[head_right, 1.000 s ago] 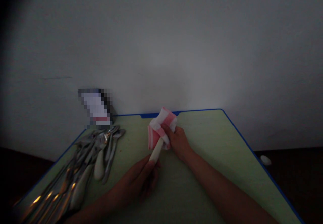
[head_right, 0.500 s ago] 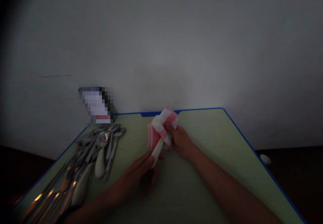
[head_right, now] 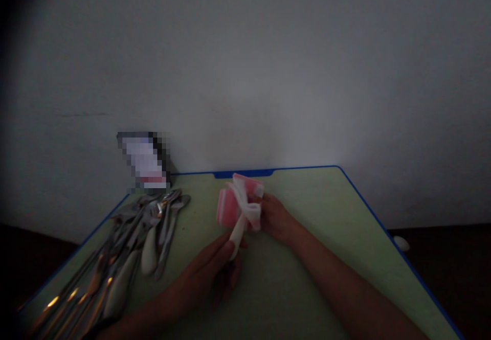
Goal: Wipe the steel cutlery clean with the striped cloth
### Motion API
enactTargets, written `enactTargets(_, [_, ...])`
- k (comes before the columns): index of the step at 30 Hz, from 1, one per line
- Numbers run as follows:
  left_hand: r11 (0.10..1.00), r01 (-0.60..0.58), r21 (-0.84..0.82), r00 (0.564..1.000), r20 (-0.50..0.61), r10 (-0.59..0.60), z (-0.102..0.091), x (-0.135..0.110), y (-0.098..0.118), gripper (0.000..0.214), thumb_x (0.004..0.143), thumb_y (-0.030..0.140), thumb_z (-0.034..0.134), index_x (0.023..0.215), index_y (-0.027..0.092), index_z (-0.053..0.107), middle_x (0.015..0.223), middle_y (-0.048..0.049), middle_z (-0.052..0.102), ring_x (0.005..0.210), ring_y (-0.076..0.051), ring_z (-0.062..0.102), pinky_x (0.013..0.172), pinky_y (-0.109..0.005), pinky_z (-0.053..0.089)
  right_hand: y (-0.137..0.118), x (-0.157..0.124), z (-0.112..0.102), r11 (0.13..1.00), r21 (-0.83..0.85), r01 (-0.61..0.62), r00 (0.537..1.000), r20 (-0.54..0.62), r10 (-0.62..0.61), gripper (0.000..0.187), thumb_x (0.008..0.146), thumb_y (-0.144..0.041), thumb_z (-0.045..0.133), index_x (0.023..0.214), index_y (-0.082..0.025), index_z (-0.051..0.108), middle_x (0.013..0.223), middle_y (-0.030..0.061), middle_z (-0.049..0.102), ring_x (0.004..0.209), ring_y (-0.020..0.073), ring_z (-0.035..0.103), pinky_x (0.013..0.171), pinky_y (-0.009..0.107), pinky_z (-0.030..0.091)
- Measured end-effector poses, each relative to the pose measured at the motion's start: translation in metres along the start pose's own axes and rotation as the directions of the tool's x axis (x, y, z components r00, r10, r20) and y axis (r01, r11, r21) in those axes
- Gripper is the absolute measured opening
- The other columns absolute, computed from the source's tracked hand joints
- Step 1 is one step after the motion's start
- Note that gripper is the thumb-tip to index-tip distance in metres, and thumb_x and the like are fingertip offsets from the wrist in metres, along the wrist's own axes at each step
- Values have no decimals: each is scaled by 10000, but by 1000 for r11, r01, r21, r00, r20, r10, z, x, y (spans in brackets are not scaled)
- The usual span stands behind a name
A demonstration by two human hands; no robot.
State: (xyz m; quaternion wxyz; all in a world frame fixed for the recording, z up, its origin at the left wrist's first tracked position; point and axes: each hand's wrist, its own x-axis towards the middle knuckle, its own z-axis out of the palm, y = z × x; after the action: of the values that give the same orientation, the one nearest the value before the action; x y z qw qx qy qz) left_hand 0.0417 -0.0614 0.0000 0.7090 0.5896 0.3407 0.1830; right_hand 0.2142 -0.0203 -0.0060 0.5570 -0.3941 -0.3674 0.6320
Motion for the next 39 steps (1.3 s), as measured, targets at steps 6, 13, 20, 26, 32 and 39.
enactTargets(6, [983, 5, 181, 999, 49, -14, 0, -5, 3, 306, 924, 447, 307, 938, 175, 447, 640, 32, 510, 490, -64, 449, 429, -149, 364, 9, 1, -8, 991, 103, -91, 985, 158, 74, 293, 623, -330, 725, 814, -122, 649, 694, 30, 648, 573, 105, 540, 553, 221, 401])
enactTargets(13, [986, 13, 166, 999, 37, -20, -2, 1, 1, 335, 912, 478, 292, 987, 174, 412, 644, 38, 495, 427, -68, 441, 349, -157, 348, 7, 2, -1, 987, 154, -43, 998, -34, 49, 320, 615, -423, 709, 714, -136, 609, 579, -14, 593, 466, 76, 449, 460, 212, 331])
enactTargets(20, [988, 56, 141, 998, 12, -58, 1, 3, -2, 367, 908, 467, 301, 915, 148, 482, 534, 44, 521, 361, -63, 448, 313, -132, 342, 6, 4, 2, 985, 174, -10, 991, -132, 33, 304, 649, -437, 677, 668, -147, 587, 523, -32, 554, 443, 72, 427, 442, 205, 319])
enactTargets(26, [990, 113, 88, 993, -53, -109, 3, 3, -3, 412, 888, 502, 312, 735, 153, 469, 493, 41, 509, 333, -64, 453, 282, -131, 342, 7, 3, 1, 984, 177, -15, 990, -135, 39, 305, 647, -432, 684, 675, -143, 590, 545, -23, 571, 460, 73, 440, 455, 199, 330])
enactTargets(32, [997, 65, -34, 988, -141, -70, 1, 5, -4, 400, 873, 536, 319, 827, 165, 459, 504, 52, 500, 325, -70, 445, 261, -136, 347, 9, -1, -3, 999, 8, -46, 998, 44, 46, 309, 677, -436, 655, 749, -136, 633, 617, 1, 608, 516, 91, 480, 504, 219, 348])
enactTargets(39, [998, 59, -32, 992, -113, -62, 0, 4, -8, 399, 873, 534, 341, 816, 162, 472, 513, 51, 491, 336, -56, 437, 271, -115, 333, 7, 0, -3, 981, 146, -130, 991, 62, 122, 307, 691, -425, 650, 730, -121, 642, 619, 3, 623, 523, 94, 503, 535, 223, 383])
